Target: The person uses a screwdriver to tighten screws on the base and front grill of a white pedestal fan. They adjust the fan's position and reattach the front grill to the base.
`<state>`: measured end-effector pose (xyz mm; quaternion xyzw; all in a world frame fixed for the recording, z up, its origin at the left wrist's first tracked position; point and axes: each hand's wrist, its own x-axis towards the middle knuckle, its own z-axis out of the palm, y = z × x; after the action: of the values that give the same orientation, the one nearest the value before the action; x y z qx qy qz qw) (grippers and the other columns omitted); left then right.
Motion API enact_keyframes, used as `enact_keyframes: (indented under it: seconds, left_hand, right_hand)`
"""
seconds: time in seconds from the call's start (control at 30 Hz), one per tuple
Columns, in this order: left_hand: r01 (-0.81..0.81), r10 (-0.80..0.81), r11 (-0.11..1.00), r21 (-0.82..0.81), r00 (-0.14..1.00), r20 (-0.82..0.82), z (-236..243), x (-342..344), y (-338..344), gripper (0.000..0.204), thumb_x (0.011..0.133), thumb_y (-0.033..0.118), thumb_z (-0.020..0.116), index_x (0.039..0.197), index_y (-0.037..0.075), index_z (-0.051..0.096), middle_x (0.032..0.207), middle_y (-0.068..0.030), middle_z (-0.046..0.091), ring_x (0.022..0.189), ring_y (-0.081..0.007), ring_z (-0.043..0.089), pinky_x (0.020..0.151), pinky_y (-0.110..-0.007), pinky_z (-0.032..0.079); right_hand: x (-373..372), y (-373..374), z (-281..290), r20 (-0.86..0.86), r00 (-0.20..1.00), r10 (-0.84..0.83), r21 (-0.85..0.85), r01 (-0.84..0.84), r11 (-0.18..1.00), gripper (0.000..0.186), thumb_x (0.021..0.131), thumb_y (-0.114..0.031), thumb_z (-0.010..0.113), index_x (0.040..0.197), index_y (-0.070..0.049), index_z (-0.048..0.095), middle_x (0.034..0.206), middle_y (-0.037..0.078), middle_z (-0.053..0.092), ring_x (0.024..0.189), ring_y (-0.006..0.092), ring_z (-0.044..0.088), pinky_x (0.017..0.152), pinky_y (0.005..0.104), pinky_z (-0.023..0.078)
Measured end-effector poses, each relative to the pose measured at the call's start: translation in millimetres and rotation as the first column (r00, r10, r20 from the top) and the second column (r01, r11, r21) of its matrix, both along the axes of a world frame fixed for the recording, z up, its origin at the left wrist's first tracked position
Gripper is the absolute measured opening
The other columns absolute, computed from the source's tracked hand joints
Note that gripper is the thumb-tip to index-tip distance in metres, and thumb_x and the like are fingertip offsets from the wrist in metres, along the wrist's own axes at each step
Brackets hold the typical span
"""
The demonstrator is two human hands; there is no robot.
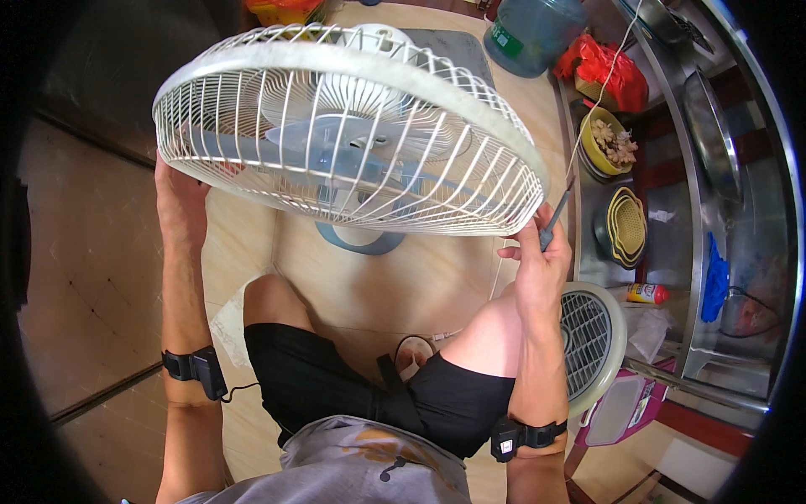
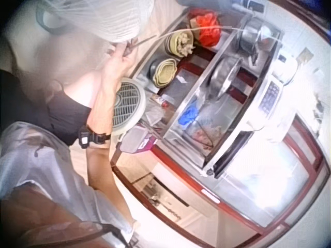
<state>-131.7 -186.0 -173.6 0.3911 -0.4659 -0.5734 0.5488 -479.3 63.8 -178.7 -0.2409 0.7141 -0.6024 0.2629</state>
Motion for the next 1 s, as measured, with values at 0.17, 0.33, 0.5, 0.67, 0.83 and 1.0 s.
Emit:
enact_keyframes:
  seconds: [0.17, 0.33, 0.5, 0.67, 0.83, 1.0]
  left_hand:
    - [0.015, -0.016, 0.996, 0.086, 1.0, 0.022, 0.4, 4.5, 2.2, 0.048, 0.098, 0.049, 0.044, 0.123, 0.011, 0.057, 0.127, -0.0043, 0.062, 0.12, -0.0195, 0.057, 0.106, -0.043, 0.041]
    - [0.089, -0.095, 0.986, 0.144, 0.995, 0.038, 6.4, 8.7, 0.5, 0.051, 0.094, 0.052, 0.046, 0.125, 0.012, 0.057, 0.124, -0.0061, 0.064, 0.112, -0.0222, 0.063, 0.101, -0.047, 0.045]
    - [0.132, -0.139, 0.983, 0.128, 0.989, 0.054, 6.7, 13.3, -4.2, 0.057, 0.093, 0.054, 0.048, 0.128, 0.011, 0.058, 0.12, -0.007, 0.066, 0.109, -0.0214, 0.064, 0.1, -0.045, 0.046]
    - [0.1, -0.114, 0.985, 0.144, 0.989, 0.094, 7.5, 12.1, -6.0, 0.063, 0.091, 0.058, 0.051, 0.129, 0.009, 0.06, 0.116, -0.0095, 0.069, 0.107, -0.0222, 0.065, 0.099, -0.044, 0.046]
    - [0.086, -0.1, 0.987, 0.134, 0.99, 0.104, 10.4, 12.5, -5.2, 0.068, 0.089, 0.061, 0.052, 0.131, 0.008, 0.06, 0.117, -0.0104, 0.069, 0.105, -0.0232, 0.066, 0.099, -0.044, 0.046]
    - [0.054, -0.071, 0.991, 0.124, 0.988, 0.137, -1.8, 11.7, -8.0, 0.076, 0.09, 0.069, 0.048, 0.135, 0.008, 0.058, 0.124, -0.0117, 0.066, 0.114, -0.0243, 0.061, 0.103, -0.048, 0.042]
  right_hand:
    - [0.2, -0.9, 0.1, 0.035, 0.999, -0.011, 0.051, 0.01, 0.999, 0.021, 0.101, -0.017, 0.06, 0.118, -0.006, 0.062, 0.076, 0.0, 0.062, 0.058, 0.0063, 0.053, 0.047, 0.0203, 0.039]
    - [-4.8, 0.1, -2.4, 0.102, 0.995, -0.012, 0.113, 0.001, 0.994, 0.027, 0.103, -0.022, 0.055, 0.124, -0.006, 0.062, 0.067, 0.0, 0.054, 0.049, 0.0052, 0.042, 0.04, 0.0204, 0.028]
    - [-15.6, -1.0, -16.2, 0.353, 0.926, 0.136, -0.042, -0.13, 0.991, 0.041, 0.103, -0.032, 0.049, 0.132, -0.004, 0.056, 0.096, 0.009, 0.065, 0.054, 0.0062, 0.041, 0.039, 0.0193, 0.027]
    - [-22.5, -2.9, -31.1, 0.432, 0.884, 0.179, -0.08, -0.16, 0.984, 0.049, 0.102, -0.036, 0.048, 0.139, -0.004, 0.049, 0.107, 0.015, 0.068, 0.055, 0.0068, 0.041, 0.039, 0.019, 0.028]
    - [-24.6, -2.3, -37.2, 0.459, 0.876, 0.148, -0.092, -0.118, 0.989, 0.053, 0.099, -0.04, 0.053, 0.139, -0.005, 0.049, 0.108, 0.015, 0.068, 0.056, 0.0068, 0.042, 0.04, 0.0181, 0.03]
    - [-27.5, -5.6, -39.2, 0.433, 0.894, 0.114, -0.076, -0.089, 0.993, 0.052, 0.098, -0.041, 0.054, 0.136, -0.005, 0.051, 0.103, 0.011, 0.067, 0.057, 0.007, 0.043, 0.039, 0.0183, 0.031]
